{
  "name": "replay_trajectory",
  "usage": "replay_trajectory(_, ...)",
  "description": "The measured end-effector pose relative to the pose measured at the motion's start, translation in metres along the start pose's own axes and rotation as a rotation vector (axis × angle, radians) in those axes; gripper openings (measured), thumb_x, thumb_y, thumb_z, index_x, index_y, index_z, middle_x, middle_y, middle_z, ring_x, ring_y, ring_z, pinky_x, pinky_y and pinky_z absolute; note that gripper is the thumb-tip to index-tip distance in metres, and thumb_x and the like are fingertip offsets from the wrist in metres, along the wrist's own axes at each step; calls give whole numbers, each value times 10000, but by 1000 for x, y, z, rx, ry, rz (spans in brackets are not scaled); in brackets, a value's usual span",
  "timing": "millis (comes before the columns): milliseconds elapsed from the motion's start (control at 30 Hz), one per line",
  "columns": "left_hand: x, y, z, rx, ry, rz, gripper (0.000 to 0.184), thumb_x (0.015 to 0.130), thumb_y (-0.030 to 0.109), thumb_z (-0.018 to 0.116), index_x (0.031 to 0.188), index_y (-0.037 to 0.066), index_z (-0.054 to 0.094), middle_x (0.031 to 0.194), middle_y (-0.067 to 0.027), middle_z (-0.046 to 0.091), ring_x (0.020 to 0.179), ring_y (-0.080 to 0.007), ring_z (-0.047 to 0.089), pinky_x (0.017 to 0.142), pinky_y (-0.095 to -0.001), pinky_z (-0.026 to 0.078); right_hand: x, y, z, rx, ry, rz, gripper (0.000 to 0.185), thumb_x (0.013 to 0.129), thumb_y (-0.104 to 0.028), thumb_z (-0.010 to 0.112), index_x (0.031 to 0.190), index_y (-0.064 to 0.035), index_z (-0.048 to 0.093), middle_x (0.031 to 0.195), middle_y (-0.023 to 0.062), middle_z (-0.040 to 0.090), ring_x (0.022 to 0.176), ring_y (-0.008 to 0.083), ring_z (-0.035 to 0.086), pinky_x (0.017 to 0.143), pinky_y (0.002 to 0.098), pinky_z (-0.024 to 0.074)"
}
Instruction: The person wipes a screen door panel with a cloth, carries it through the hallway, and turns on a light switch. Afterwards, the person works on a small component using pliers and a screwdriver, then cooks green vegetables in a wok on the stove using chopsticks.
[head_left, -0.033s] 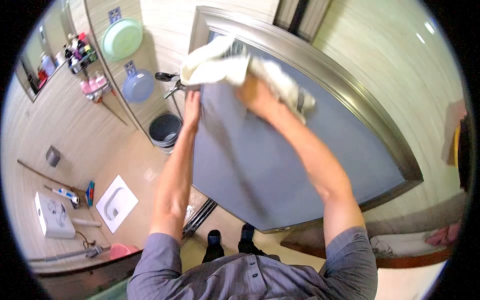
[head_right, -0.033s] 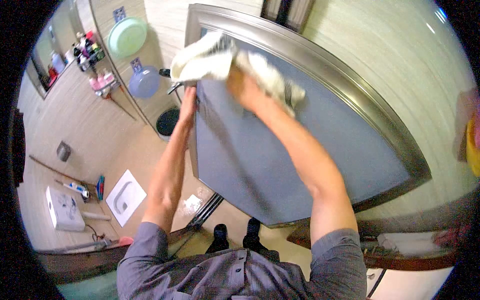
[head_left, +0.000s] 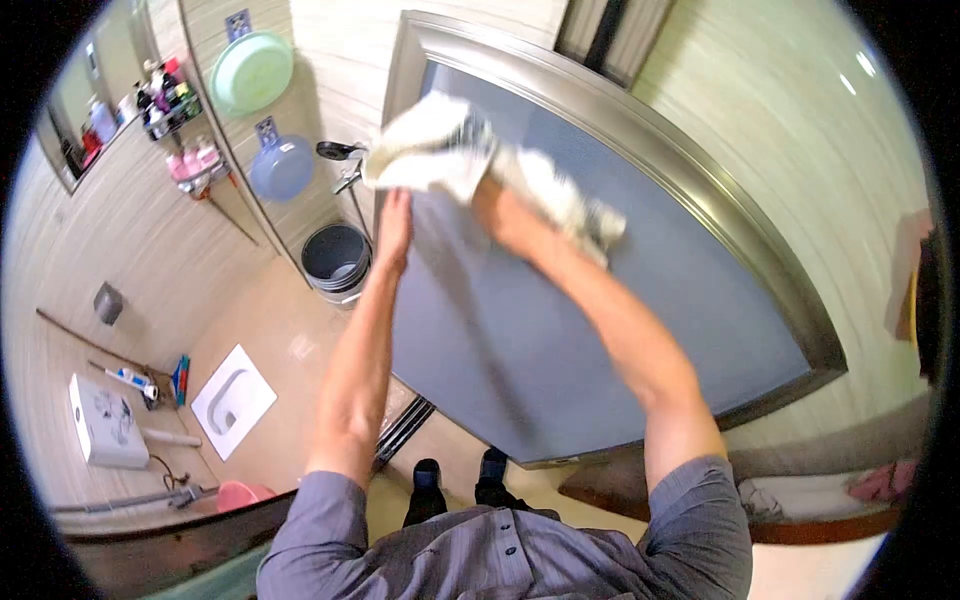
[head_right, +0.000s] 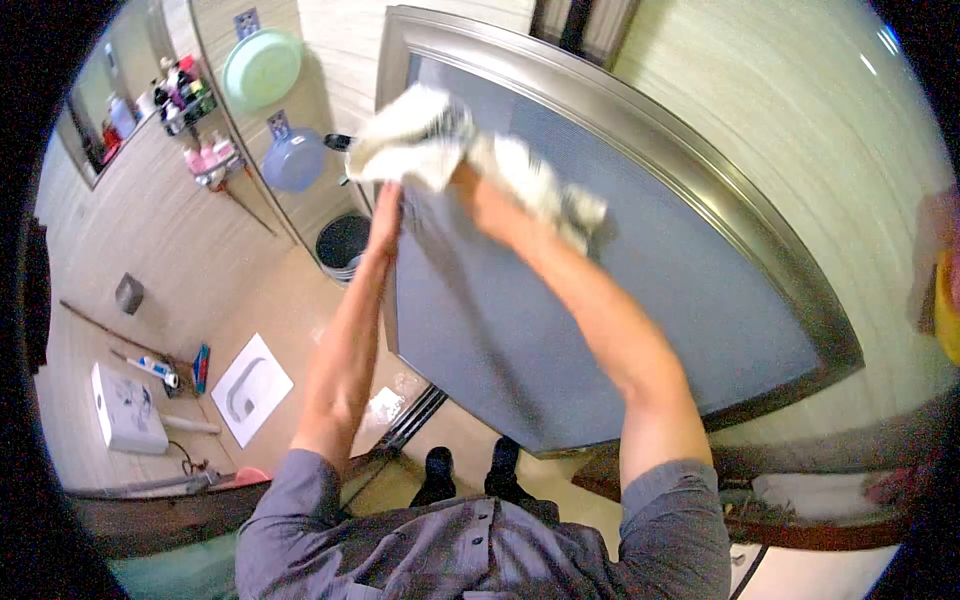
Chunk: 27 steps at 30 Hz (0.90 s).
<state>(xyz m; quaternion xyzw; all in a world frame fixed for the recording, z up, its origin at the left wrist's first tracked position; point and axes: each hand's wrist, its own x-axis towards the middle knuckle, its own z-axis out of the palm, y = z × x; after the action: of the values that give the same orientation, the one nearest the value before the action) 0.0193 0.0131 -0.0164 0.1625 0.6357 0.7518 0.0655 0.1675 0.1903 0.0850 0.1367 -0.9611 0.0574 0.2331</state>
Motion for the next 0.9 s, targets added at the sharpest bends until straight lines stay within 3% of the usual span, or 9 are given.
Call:
replay_trajectory(100, -79, -2, 1, -347, -95, -187, 546, 958, 361, 588, 1352, -9, 515, 1349, -127, 562, 1242, -245, 513, 1068, -382, 375, -68, -52, 88, 202, 298, 106, 279, 941, -142, 479, 1158, -35, 619, 1062, 216, 657, 1043, 390, 609, 882, 470, 507)
replay_trajectory(167, -144, -27, 7, -116, -135, -216, 473, 930, 269, 630, 1313, 5, 546, 1296, -122, 606, 1201, -252, 552, 1026, -370, 417, -108, -117, 9, 181, -473, 513, 195, 946, -180, 469, 972, -41, 603, 935, 254, 642, 840, 412, 640, 704, 529, 494)
replay_trajectory(333, -295, -121, 2, 228, -225, -784, 724, 842, 219, 698, 1448, -44, 403, 1482, -233, 438, 1368, -336, 440, 1116, -386, 368, -257, -107, 73, 215, -814, 225, 304, 934, -214, 514, 1147, -23, 616, 1140, 210, 643, 1058, 355, 625, 905, 480, 484)
replay_trajectory(433, -323, -146, -11, 248, -198, -824, 691, 839, 251, 696, 1414, -45, 454, 1429, -241, 496, 1329, -346, 485, 1089, -393, 400, -254, -55, 157, -142, -664, -192, 344, 898, -181, 558, 1170, 17, 629, 1196, 199, 639, 1129, 333, 612, 974, 468, 470)
replay_trajectory(500, -325, -146, -9, 303, -195, -745, 661, 838, 263, 693, 1389, -40, 488, 1399, -244, 523, 1307, -348, 507, 1077, -395, 411, -134, -66, 89, -165, -754, 16, 231, 861, -102, 569, 1054, -2, 649, 1046, 174, 700, 1008, 311, 665, 912, 444, 511)
replay_trajectory(567, -323, -140, -19, 373, -195, -671, 632, 838, 275, 690, 1364, -34, 522, 1369, -247, 551, 1285, -351, 529, 1065, -398, 422, -41, -41, 49, -357, -503, -215, 456, 892, -96, 513, 1319, 59, 474, 1046, 197, 687, 863, 269, 705, 756, 397, 572)
replay_trajectory(633, -323, -126, -19, 402, -181, -673, 596, 855, 231, 700, 1345, -60, 529, 1302, -215, 605, 1178, -296, 595, 1008, -372, 452, 66, -78, -62, -410, -513, 20, 626, 886, -42, 497, 1470, 63, 298, 1146, 255, 656, 855, 292, 705, 723, 426, 582)
replay_trajectory(800, -336, -116, -47, 407, -128, -747, 564, 866, 235, 692, 1333, -46, 544, 1300, -201, 611, 1181, -293, 594, 997, -367, 459, 196, -55, -135, -679, 375, -300, 243, 868, -161, 625, 1104, -105, 607, 1361, 104, 531, 1162, 301, 579, 948, 435, 517)
replay_trajectory(900, -348, -123, -56, 389, -93, -806, 548, 874, 235, 687, 1326, -44, 551, 1291, -196, 618, 1172, -291, 599, 992, -365, 462, 188, -23, -34, -620, 259, -244, 352, 876, -184, 609, 1212, -81, 594, 1415, 113, 490, 1248, 311, 510, 1065, 445, 432)
